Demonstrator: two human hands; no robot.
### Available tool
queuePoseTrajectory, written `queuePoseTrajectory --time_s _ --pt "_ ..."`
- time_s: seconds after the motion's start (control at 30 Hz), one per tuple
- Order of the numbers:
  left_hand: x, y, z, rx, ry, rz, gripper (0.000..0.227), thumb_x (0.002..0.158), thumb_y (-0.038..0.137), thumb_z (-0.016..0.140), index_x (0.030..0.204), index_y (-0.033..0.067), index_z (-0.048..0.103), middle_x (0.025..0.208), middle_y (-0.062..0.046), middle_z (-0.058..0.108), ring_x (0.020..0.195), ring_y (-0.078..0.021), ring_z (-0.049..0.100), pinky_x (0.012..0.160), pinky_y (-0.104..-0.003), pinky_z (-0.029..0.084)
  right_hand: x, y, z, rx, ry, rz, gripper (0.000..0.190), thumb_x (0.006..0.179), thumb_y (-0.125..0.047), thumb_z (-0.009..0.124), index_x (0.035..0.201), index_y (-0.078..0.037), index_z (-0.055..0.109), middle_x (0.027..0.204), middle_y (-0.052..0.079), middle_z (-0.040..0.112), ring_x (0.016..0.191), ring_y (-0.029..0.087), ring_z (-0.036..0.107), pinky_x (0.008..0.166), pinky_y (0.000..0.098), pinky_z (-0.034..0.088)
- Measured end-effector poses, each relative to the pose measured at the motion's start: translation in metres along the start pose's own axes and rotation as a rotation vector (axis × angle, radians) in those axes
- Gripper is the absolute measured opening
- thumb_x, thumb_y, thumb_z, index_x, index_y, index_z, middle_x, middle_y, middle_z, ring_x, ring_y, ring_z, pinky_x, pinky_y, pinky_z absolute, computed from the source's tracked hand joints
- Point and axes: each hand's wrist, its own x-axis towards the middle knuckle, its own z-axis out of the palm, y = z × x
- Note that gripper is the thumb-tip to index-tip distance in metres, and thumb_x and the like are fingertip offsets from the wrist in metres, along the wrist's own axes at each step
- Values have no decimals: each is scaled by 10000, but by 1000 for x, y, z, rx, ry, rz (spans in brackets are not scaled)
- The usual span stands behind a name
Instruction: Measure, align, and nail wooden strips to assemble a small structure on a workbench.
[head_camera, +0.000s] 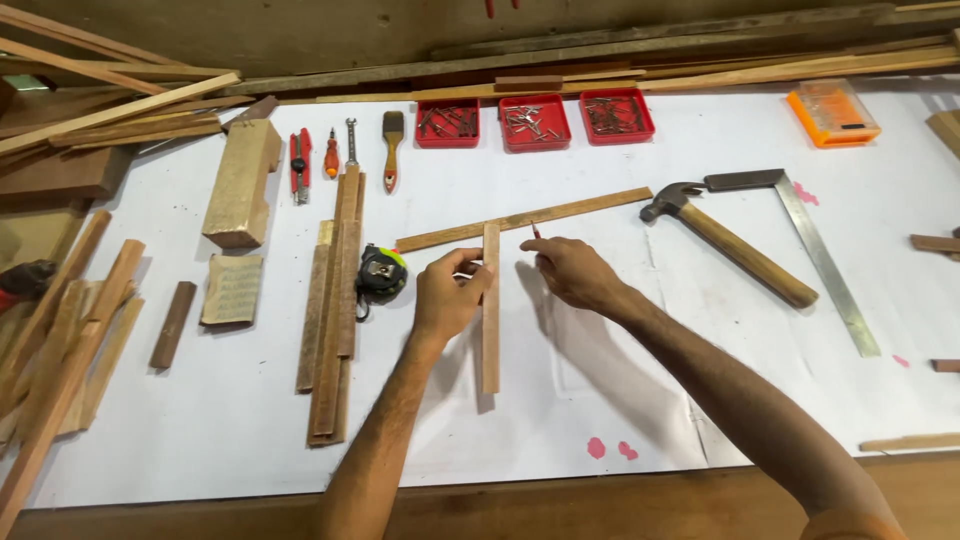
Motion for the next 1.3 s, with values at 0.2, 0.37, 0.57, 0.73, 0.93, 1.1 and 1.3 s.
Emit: queuePoseTrajectory --time_s 0.2,0.37,0.57,0.73,0.93,1.1,1.3 --pt "30 16 93 -281 -123 -285 316 907 170 741 1166 -5 698 875 -82 754 713 -147 747 627 -283 657 -48 30 -61 -168 -55 357 369 984 -171 600 1343 -115 540 935 157 742 796 308 723 662 459 577" --pt "55 30 148 -289 -143 -321 333 881 114 751 1184 6 666 903 -91 750 741 -155 758 619 -280 669 -67 89 -65 -266 34 297 343 981 -186 618 1314 -114 584 970 134 731 775 264 708 597 424 591" --pt "78 31 180 -254 -140 -378 291 889 122 751 1147 15 666 894 -91 749 736 -149 756 600 -271 658 -70 122 -59 -461 210 166 221 986 -275 665 1125 -114 725 939 123 735 816 244 696 636 404 581" --pt "86 25 192 -232 -105 -382 301 883 113 764 1144 12 652 868 -107 751 706 -159 752 580 -266 635 -59 96 -68 -4 215 155 283 991 -290 705 1161 -68 743 956 115 762 744 210 716 656 370 588" --pt "92 35 188 -137 -70 -330 324 864 153 786 1123 12 651 862 -98 748 688 -149 748 576 -271 624 -46 94 -70 258 100 308 408 887 -223 764 1243 -41 681 886 106 780 764 188 774 672 327 646" --pt "121 -4 177 153 -18 31 189 948 204 724 1073 62 728 867 -85 773 755 -194 769 709 -326 620 -45 121 -67 238 191 390 384 927 -208 729 1265 -27 704 969 132 808 826 190 782 720 316 645" --pt "149 -28 172 637 -143 320 262 900 176 716 1141 76 738 1063 -111 709 1034 -269 592 902 -440 524 -42 111 -73 230 57 555 405 943 -293 728 1301 -105 710 945 128 799 794 176 774 662 327 646"
